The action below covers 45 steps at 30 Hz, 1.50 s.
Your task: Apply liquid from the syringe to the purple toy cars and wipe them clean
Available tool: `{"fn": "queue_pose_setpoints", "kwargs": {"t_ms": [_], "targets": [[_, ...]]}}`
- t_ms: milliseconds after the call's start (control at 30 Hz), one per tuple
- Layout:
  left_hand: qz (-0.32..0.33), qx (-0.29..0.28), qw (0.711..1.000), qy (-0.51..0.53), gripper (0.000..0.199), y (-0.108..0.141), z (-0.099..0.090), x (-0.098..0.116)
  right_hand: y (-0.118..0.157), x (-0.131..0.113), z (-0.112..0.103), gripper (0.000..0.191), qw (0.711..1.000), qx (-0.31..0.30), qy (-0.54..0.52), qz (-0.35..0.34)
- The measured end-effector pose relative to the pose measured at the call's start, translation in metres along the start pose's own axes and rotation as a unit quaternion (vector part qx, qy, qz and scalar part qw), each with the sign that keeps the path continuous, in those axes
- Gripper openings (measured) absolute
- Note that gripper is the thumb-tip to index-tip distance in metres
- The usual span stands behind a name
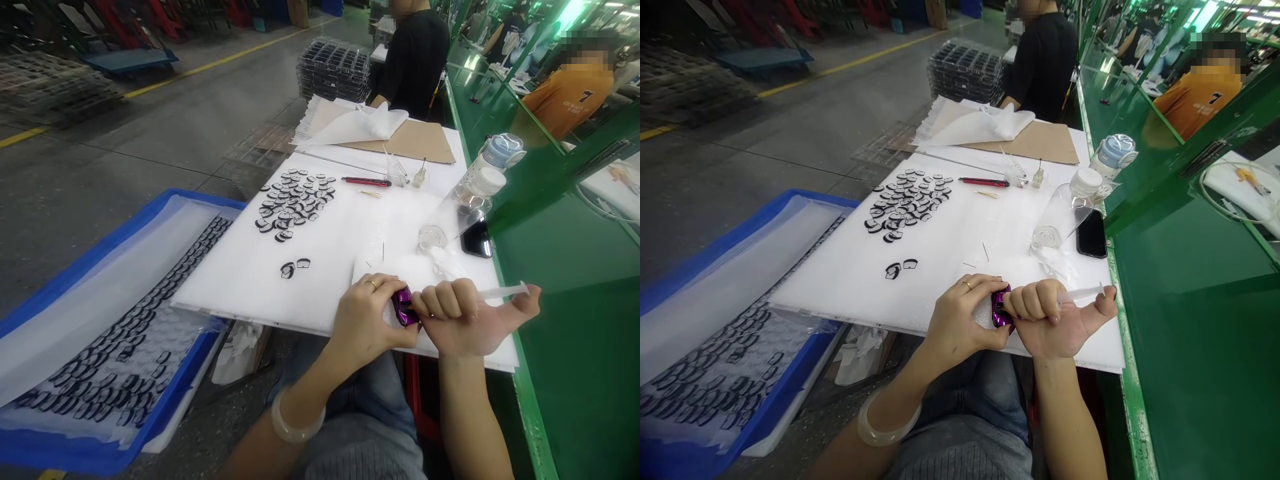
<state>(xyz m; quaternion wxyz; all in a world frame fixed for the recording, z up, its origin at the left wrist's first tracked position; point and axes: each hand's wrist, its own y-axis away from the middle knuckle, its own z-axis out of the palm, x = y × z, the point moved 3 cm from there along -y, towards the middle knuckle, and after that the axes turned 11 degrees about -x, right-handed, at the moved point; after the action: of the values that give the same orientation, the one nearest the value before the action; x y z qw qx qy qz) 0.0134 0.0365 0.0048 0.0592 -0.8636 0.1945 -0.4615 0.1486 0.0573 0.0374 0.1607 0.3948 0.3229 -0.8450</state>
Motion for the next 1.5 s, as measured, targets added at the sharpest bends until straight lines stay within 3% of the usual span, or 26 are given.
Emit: {"fn": "queue_pose_setpoints", "kwargs": {"t_ms": [600,733,1033,1400,1500], "targets": [[-0.004,-0.006,1.0,-0.004,0.047,0.001,0.001,-0.001,0.002,0.003,0.016,0.064,0.989,0.054,0.117,-0.074],[0.0,-0.002,1.0,-0.009,0.048,0.002,0.002,-0.002,0.007,0.002,0.019,0.064,0.985,0.043,0.154,-0.06],[0.002,-0.005,1.0,-0.027,0.051,0.002,0.004,-0.003,0.007,-0.005,0.026,0.06,0.976,0.088,0.191,-0.049],[0.006,-0.006,0.999,-0.031,0.051,0.003,0.003,-0.003,-0.002,-0.012,0.039,0.067,0.963,0.127,0.237,0.015],[0.017,-0.004,0.999,-0.043,0.051,0.004,0.004,-0.004,-0.015,-0.022,0.025,0.069,0.952,0.149,0.265,-0.035]]}}
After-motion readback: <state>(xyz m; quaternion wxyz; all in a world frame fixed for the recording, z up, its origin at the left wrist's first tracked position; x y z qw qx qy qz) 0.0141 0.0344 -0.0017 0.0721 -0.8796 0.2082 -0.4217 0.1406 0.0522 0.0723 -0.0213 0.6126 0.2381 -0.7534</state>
